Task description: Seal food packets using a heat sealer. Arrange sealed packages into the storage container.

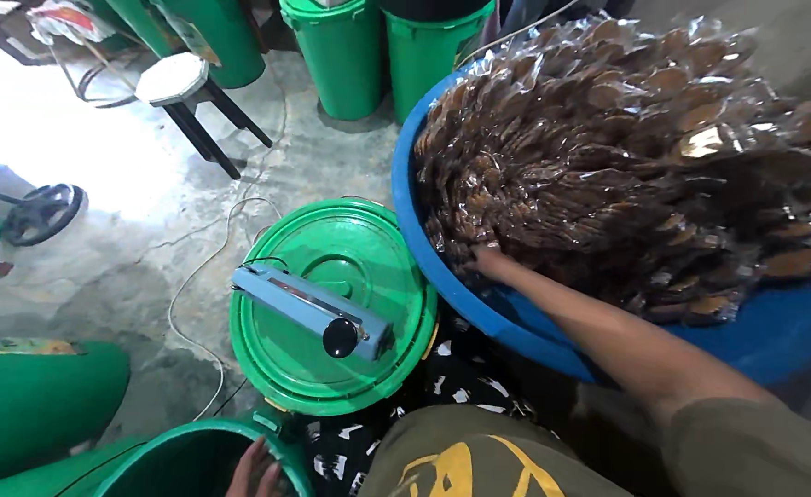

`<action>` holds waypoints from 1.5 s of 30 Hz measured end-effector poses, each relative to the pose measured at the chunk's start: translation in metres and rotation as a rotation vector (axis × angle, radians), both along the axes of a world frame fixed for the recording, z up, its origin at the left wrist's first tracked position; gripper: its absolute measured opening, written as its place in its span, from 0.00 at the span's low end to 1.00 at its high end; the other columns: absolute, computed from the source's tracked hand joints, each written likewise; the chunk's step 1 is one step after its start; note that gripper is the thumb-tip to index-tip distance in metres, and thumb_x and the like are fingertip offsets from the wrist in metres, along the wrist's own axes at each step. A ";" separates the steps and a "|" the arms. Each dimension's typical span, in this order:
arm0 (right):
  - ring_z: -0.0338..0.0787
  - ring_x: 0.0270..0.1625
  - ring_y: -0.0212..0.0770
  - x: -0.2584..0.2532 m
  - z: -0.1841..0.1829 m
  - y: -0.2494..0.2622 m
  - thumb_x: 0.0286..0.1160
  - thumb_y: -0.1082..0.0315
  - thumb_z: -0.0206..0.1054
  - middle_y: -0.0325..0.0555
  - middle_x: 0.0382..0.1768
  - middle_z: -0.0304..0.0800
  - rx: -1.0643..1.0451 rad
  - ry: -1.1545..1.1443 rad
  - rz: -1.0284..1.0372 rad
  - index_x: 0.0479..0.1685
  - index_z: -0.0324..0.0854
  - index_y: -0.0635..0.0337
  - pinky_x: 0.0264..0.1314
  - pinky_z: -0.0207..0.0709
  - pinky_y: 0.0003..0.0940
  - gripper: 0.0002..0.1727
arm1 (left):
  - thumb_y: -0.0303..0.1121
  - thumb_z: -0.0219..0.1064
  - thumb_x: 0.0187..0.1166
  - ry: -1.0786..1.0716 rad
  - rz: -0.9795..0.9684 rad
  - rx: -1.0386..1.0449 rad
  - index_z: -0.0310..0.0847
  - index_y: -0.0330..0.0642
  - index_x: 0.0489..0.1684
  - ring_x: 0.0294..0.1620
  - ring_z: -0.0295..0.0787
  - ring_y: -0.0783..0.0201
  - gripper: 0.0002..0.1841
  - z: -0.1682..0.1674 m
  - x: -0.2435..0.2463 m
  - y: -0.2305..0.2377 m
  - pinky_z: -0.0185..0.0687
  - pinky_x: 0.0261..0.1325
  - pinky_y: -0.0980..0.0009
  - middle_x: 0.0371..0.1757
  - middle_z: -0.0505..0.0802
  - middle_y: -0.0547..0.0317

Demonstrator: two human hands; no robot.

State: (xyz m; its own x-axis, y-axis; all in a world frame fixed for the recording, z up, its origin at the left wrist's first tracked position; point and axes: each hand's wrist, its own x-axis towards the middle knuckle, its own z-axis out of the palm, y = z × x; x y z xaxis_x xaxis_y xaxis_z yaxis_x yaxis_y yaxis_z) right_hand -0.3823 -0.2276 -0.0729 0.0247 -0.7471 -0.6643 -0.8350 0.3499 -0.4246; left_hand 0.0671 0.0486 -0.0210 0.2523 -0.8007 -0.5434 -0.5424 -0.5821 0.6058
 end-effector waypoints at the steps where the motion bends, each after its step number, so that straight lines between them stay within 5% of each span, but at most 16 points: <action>1: 0.74 0.81 0.66 -0.006 -0.008 0.004 0.89 0.65 0.61 0.74 0.78 0.72 -0.002 -0.105 -0.063 0.80 0.69 0.73 0.84 0.63 0.58 0.26 | 0.29 0.59 0.86 0.094 -0.071 -0.056 0.59 0.23 0.84 0.76 0.78 0.40 0.29 0.002 -0.022 -0.019 0.73 0.78 0.50 0.77 0.76 0.25; 5: 0.82 0.65 0.51 -0.016 0.009 0.018 0.90 0.70 0.56 0.64 0.75 0.74 0.017 -0.444 -0.252 0.83 0.66 0.65 0.66 0.76 0.45 0.24 | 0.35 0.59 0.83 0.471 -0.442 -0.188 0.69 0.30 0.79 0.69 0.86 0.56 0.27 0.012 -0.102 -0.081 0.83 0.71 0.59 0.74 0.83 0.42; 8: 0.88 0.53 0.40 -0.008 0.068 0.042 0.87 0.72 0.59 0.59 0.65 0.82 -0.187 -0.589 -0.232 0.83 0.66 0.65 0.57 0.83 0.35 0.26 | 0.55 0.57 0.86 0.813 -0.574 -0.164 0.65 0.31 0.81 0.66 0.88 0.60 0.37 0.027 -0.144 -0.105 0.84 0.70 0.61 0.70 0.86 0.50; 12: 0.93 0.53 0.36 0.030 0.084 0.093 0.80 0.65 0.64 0.55 0.52 0.93 -0.859 -0.557 0.120 0.65 0.82 0.70 0.60 0.86 0.35 0.20 | 0.76 0.51 0.74 1.288 -0.297 0.041 0.38 0.42 0.92 0.67 0.89 0.51 0.56 0.029 -0.184 -0.122 0.84 0.70 0.55 0.71 0.88 0.50; 14: 0.93 0.61 0.50 0.066 0.072 0.118 0.77 0.64 0.69 0.58 0.58 0.93 -0.966 -0.549 0.341 0.64 0.85 0.68 0.66 0.86 0.47 0.21 | 0.64 0.42 0.86 1.425 -0.011 0.051 0.57 0.46 0.80 0.60 0.91 0.55 0.36 0.023 -0.191 -0.123 0.87 0.63 0.57 0.61 0.91 0.54; 16: 0.84 0.74 0.61 0.090 0.060 0.139 0.73 0.58 0.72 0.66 0.71 0.83 -0.839 -0.595 0.468 0.73 0.79 0.70 0.76 0.77 0.54 0.32 | 0.47 0.35 0.94 1.354 0.311 -0.008 0.68 0.48 0.67 0.42 0.93 0.64 0.21 0.018 -0.187 -0.120 0.91 0.46 0.66 0.44 0.92 0.60; 18: 0.78 0.79 0.52 0.101 0.064 0.146 0.75 0.58 0.70 0.65 0.76 0.78 -0.456 -0.798 0.295 0.75 0.75 0.74 0.82 0.71 0.45 0.34 | 0.34 0.49 0.88 1.099 0.310 -0.102 0.55 0.44 0.82 0.44 0.87 0.68 0.24 0.006 -0.173 -0.112 0.87 0.47 0.68 0.52 0.85 0.58; 21: 0.87 0.44 0.32 0.131 0.074 0.131 0.88 0.69 0.56 0.49 0.48 0.86 -0.038 -0.854 -0.159 0.59 0.77 0.74 0.50 0.84 0.30 0.15 | 0.34 0.67 0.77 0.794 0.153 -0.217 0.57 0.36 0.83 0.52 0.88 0.68 0.35 -0.005 -0.153 -0.095 0.88 0.54 0.67 0.61 0.84 0.50; 23: 0.80 0.32 0.29 0.157 0.063 0.112 0.90 0.69 0.53 0.43 0.35 0.80 -0.080 -0.724 -0.151 0.50 0.76 0.71 0.37 0.78 0.26 0.12 | 0.33 0.70 0.74 0.728 0.171 -0.283 0.57 0.34 0.82 0.55 0.87 0.66 0.36 -0.005 -0.146 -0.094 0.88 0.56 0.67 0.63 0.83 0.47; 26: 0.89 0.52 0.45 0.192 0.052 0.080 0.86 0.72 0.57 0.58 0.48 0.90 -0.314 -0.493 0.150 0.56 0.82 0.73 0.61 0.80 0.44 0.13 | 0.28 0.71 0.74 0.573 0.328 -0.408 0.57 0.33 0.82 0.59 0.86 0.58 0.36 -0.019 -0.133 -0.105 0.87 0.59 0.62 0.67 0.81 0.40; 29: 0.91 0.58 0.63 0.221 0.042 0.053 0.82 0.69 0.61 0.66 0.52 0.92 -0.455 -0.296 0.401 0.64 0.80 0.69 0.63 0.80 0.62 0.17 | 0.27 0.69 0.75 0.495 0.466 -0.472 0.59 0.32 0.81 0.64 0.84 0.52 0.34 -0.040 -0.115 -0.122 0.83 0.64 0.57 0.68 0.81 0.36; 33: 0.89 0.52 0.57 0.235 0.072 0.007 0.94 0.61 0.51 0.65 0.51 0.89 -0.371 -0.324 0.374 0.74 0.74 0.69 0.62 0.78 0.52 0.22 | 0.28 0.65 0.80 0.541 0.564 -0.451 0.53 0.35 0.86 0.64 0.84 0.46 0.34 -0.035 -0.092 -0.141 0.85 0.61 0.54 0.72 0.77 0.31; 35: 0.86 0.61 0.54 0.229 0.106 0.005 0.94 0.60 0.52 0.63 0.60 0.87 -0.344 -0.380 0.579 0.78 0.73 0.67 0.70 0.75 0.49 0.24 | 0.30 0.66 0.81 0.528 0.570 -0.448 0.49 0.38 0.89 0.60 0.87 0.44 0.37 -0.031 -0.075 -0.151 0.89 0.53 0.52 0.74 0.74 0.30; 37: 0.69 0.85 0.62 0.231 0.132 0.025 0.90 0.55 0.57 0.65 0.83 0.69 -0.277 -0.213 0.908 0.89 0.62 0.62 0.86 0.61 0.59 0.33 | 0.32 0.66 0.80 0.501 0.564 -0.450 0.49 0.38 0.89 0.58 0.87 0.44 0.38 -0.031 -0.060 -0.159 0.90 0.51 0.53 0.74 0.73 0.29; 40: 0.57 0.91 0.66 0.245 0.121 0.062 0.84 0.56 0.65 0.67 0.92 0.48 -0.222 0.076 1.011 0.97 0.38 0.55 0.84 0.59 0.66 0.48 | 0.35 0.65 0.83 0.470 0.517 -0.407 0.49 0.41 0.91 0.58 0.89 0.45 0.37 -0.032 -0.043 -0.165 0.91 0.54 0.54 0.77 0.71 0.30; 45: 0.86 0.70 0.62 0.236 0.066 0.086 0.81 0.57 0.61 0.64 0.79 0.76 -0.665 -0.042 0.799 0.89 0.66 0.54 0.61 0.84 0.53 0.34 | 0.34 0.55 0.90 0.436 0.531 -0.488 0.50 0.43 0.92 0.58 0.88 0.49 0.31 -0.042 -0.025 -0.151 0.88 0.55 0.53 0.72 0.78 0.35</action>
State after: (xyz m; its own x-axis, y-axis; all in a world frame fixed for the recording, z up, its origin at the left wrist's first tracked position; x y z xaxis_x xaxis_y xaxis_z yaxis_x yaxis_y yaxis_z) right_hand -0.1465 -0.1416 -0.0068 0.6871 -0.7180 -0.1114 -0.7005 -0.6140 -0.3637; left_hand 0.0422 -0.1023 -0.0635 0.5094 -0.8053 -0.3032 0.0707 -0.3119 0.9475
